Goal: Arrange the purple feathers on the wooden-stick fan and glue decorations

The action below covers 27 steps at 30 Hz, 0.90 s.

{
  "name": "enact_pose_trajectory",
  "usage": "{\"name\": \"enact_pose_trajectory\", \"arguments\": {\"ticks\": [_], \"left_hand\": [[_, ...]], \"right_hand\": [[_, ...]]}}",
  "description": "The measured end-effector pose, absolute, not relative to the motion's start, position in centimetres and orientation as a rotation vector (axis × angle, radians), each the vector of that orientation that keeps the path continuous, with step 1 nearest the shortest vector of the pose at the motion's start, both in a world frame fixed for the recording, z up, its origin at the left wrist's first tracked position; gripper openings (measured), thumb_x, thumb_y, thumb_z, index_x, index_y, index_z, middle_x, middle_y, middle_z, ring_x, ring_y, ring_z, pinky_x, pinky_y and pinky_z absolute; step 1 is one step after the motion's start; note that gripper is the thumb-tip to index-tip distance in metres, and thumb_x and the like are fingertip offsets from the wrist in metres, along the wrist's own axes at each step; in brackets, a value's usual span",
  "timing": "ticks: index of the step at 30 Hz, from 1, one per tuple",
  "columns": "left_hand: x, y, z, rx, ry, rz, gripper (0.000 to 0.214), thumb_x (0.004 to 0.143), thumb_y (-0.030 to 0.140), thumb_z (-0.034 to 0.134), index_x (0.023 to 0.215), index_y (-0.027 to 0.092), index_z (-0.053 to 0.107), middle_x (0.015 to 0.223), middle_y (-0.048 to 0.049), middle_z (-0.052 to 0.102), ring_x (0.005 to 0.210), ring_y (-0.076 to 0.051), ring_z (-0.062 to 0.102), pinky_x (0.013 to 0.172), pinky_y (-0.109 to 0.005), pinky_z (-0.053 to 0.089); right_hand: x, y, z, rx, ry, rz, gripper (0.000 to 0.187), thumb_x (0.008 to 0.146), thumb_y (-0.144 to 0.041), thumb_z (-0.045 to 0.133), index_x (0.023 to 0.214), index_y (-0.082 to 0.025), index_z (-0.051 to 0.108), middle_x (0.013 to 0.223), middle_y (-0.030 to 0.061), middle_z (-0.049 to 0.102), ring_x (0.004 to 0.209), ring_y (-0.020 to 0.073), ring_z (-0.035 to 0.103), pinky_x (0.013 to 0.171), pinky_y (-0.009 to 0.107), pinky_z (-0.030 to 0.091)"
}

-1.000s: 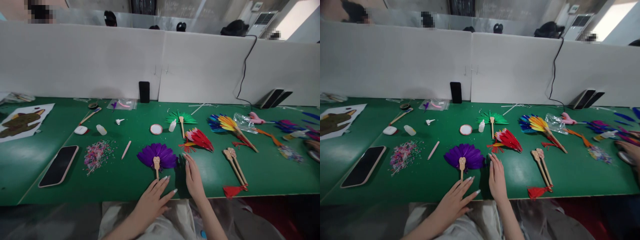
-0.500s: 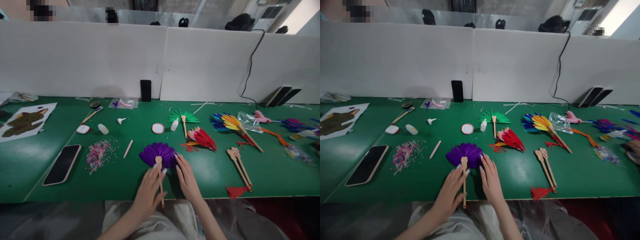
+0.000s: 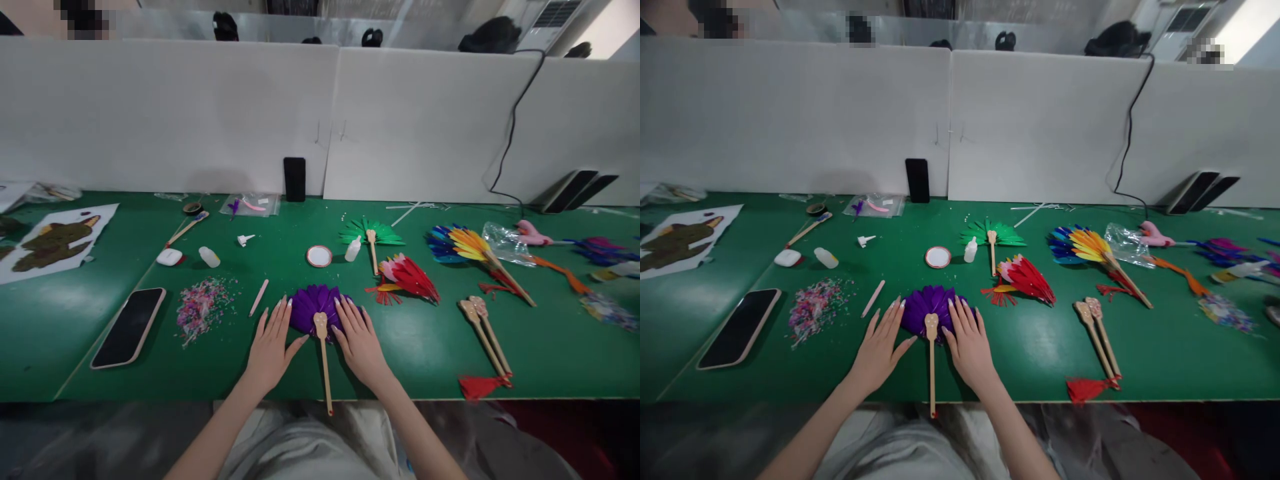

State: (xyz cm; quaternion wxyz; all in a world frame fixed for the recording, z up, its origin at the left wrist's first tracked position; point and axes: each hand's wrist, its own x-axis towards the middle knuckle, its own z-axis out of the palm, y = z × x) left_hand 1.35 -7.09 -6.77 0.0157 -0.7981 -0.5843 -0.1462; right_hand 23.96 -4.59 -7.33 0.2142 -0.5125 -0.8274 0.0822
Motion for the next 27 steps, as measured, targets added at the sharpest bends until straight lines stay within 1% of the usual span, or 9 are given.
{"name": "enact_pose_trajectory", "arguments": {"ticks": [5, 9, 16, 20, 23, 25, 27], "left_hand": [[1.3, -8.3, -6.7, -2.41, -1.902, -0.439, 0.072, 0.093, 0.054, 0.029, 0.149, 0.015, 0.005, 0.148, -0.0161, 0.034, 0.135, -0.028, 0.036, 0.112, -0.049, 0.021], [1.1, -9.0, -6.8, -2.416, -1.891, -0.444, 0.073, 0.093, 0.055, 0.03, 0.149, 0.018, 0.004, 0.147, -0.0143, 0.036, 0.133, -0.028, 0.038, 0.112, -0.05, 0.018], [0.7, -9.5, -6.7, -2.397, -1.874, -0.44, 0.075, 0.093, 0.053, 0.032, 0.149, 0.018, -0.002, 0.147, -0.0141, 0.036, 0.134, -0.028, 0.037, 0.112, -0.05, 0.018], [0.7, -8.4, -6.1, -2.376, -1.916, -0.457, 0.07, 0.095, 0.05, 0.029, 0.149, 0.017, 0.001, 0.148, -0.0159, 0.033, 0.136, -0.027, 0.033, 0.113, -0.049, 0.016], [1.0, -6.5, -5.4, -2.45, -1.897, -0.455, 0.067, 0.095, 0.049, 0.028, 0.149, 0.017, 0.003, 0.15, -0.0157, 0.029, 0.139, -0.027, 0.027, 0.113, -0.05, 0.016], [1.4, -5.2, -5.0, -2.566, -1.826, -0.428, 0.066, 0.095, 0.048, 0.028, 0.149, 0.018, 0.005, 0.151, -0.0138, 0.026, 0.141, -0.025, 0.023, 0.114, -0.05, 0.016], [1.7, -4.0, -4.8, -2.684, -1.738, -0.385, 0.064, 0.096, 0.048, 0.029, 0.149, 0.018, 0.009, 0.152, -0.0115, 0.024, 0.141, -0.024, 0.022, 0.114, -0.049, 0.014]], "right_hand": [[24.0, -4.7, -7.4, -1.433, -2.309, 0.201, 0.055, 0.097, -0.031, 0.034, 0.149, -0.021, 0.02, 0.149, 0.0079, 0.035, 0.138, 0.0237, 0.03, 0.111, 0.049, 0.024], [24.0, -4.7, -7.3, -1.435, -2.313, 0.193, 0.055, 0.097, -0.031, 0.034, 0.149, -0.021, 0.02, 0.15, 0.0076, 0.034, 0.138, 0.0232, 0.03, 0.111, 0.048, 0.024], [24.0, -4.7, -7.3, -1.436, -2.315, 0.194, 0.054, 0.098, -0.031, 0.034, 0.149, -0.021, 0.02, 0.149, 0.008, 0.035, 0.138, 0.0231, 0.03, 0.111, 0.048, 0.024], [24.1, -4.8, -7.3, -1.434, -2.309, 0.202, 0.055, 0.098, -0.032, 0.033, 0.15, -0.022, 0.017, 0.15, 0.0074, 0.033, 0.138, 0.0233, 0.03, 0.11, 0.049, 0.024], [24.0, -4.7, -7.2, -1.44, -2.297, 0.198, 0.056, 0.098, -0.031, 0.032, 0.15, -0.023, 0.014, 0.151, 0.0075, 0.032, 0.138, 0.0249, 0.029, 0.111, 0.053, 0.02], [23.8, -4.5, -7.0, -1.445, -2.29, 0.193, 0.055, 0.098, -0.029, 0.031, 0.15, -0.023, 0.013, 0.151, 0.0074, 0.031, 0.139, 0.0262, 0.027, 0.111, 0.056, 0.015], [23.5, -4.1, -6.7, -1.436, -2.296, 0.192, 0.055, 0.098, -0.026, 0.03, 0.15, -0.023, 0.014, 0.152, 0.0067, 0.029, 0.14, 0.0258, 0.026, 0.112, 0.057, 0.012]]}}
